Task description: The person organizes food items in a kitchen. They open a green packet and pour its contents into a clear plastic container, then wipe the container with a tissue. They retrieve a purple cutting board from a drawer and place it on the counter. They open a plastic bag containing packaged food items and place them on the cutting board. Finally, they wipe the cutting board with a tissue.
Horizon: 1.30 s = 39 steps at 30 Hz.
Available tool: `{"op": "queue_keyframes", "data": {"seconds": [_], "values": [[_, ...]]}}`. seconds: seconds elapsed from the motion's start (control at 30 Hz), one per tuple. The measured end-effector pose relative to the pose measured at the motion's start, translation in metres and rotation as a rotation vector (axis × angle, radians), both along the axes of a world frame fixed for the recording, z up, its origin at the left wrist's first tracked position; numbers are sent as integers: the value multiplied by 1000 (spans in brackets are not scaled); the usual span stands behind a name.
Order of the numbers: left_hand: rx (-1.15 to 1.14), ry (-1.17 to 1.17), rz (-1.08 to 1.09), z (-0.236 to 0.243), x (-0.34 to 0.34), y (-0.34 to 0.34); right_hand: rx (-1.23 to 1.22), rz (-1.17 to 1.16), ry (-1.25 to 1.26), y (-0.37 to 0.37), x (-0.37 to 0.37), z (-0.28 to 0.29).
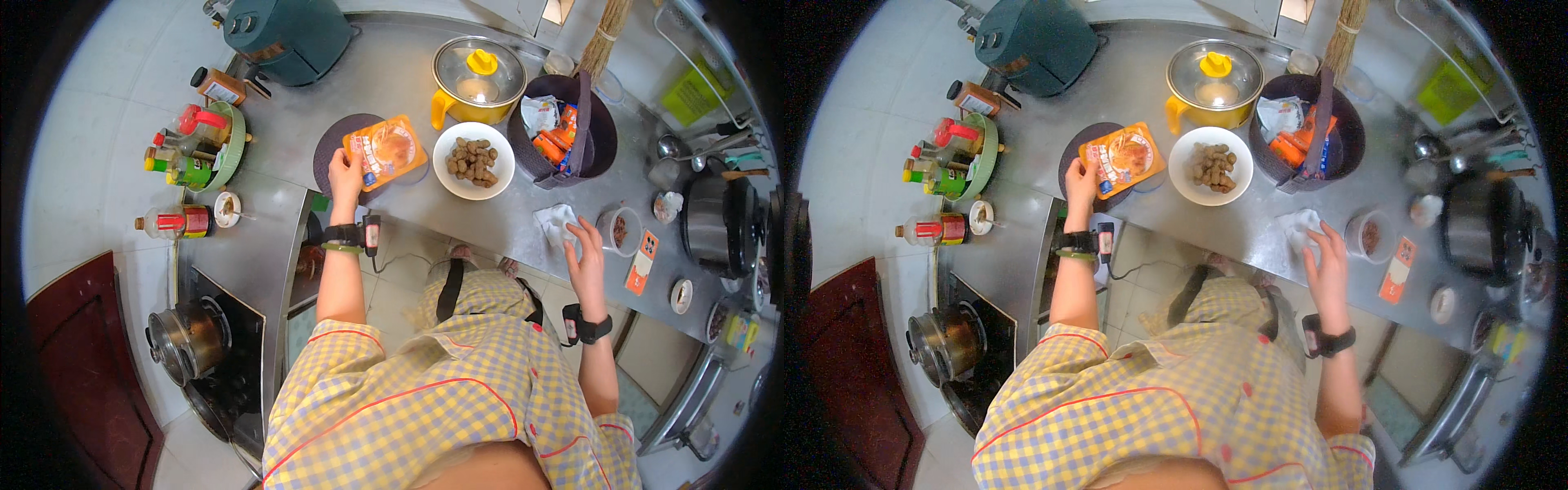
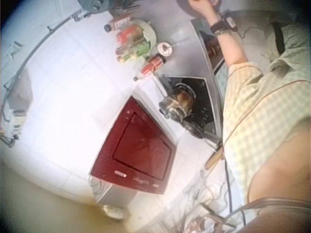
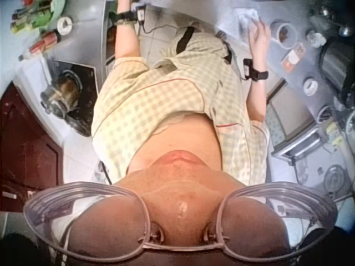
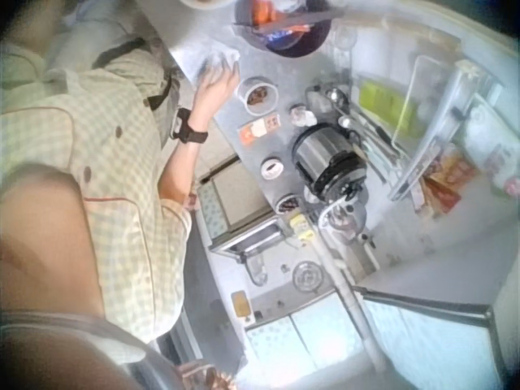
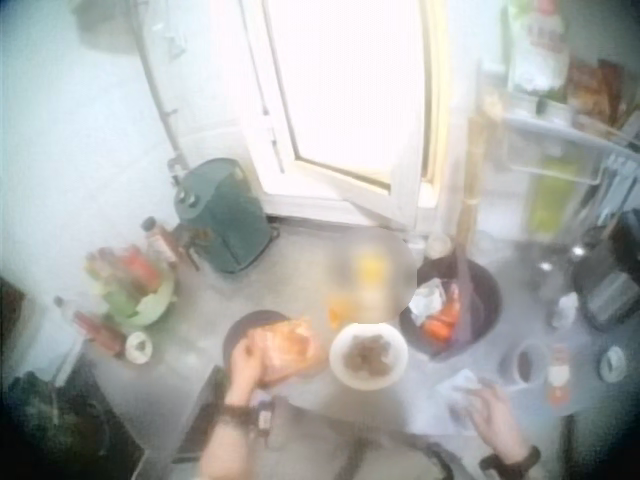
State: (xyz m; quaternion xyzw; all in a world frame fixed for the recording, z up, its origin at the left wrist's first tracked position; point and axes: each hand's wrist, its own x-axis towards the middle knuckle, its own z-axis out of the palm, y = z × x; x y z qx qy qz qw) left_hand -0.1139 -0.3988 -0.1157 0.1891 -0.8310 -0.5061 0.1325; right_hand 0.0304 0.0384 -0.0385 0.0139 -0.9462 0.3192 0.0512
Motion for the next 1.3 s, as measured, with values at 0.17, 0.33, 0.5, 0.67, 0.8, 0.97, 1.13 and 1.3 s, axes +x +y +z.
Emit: {"op": "queue_keyframes", "data": {"seconds": [0.17,0.33,0.5,0.67,0.8,0.97,1.13,1.3], "values": [[250,157,-334,69,9,9,-28,116,70,-20,-25,34],[408,11,-707,163,26,60,-199,320,209,-53,-64,85],[360,-83,-1073,199,23,113,-631,507,-315,-62,-85,105],[443,210,-885,211,14,155,-852,244,-387,-42,-66,106],[450,430,-554,196,20,192,-1117,60,-201,-30,-51,118],[15,495,-677,192,59,221,-1103,-55,-120,-19,-39,124],[292,471,-816,177,72,259,-277,113,259,-38,-32,124],[903,179,-845,183,48,249,-369,161,255,-40,-27,132]]}}
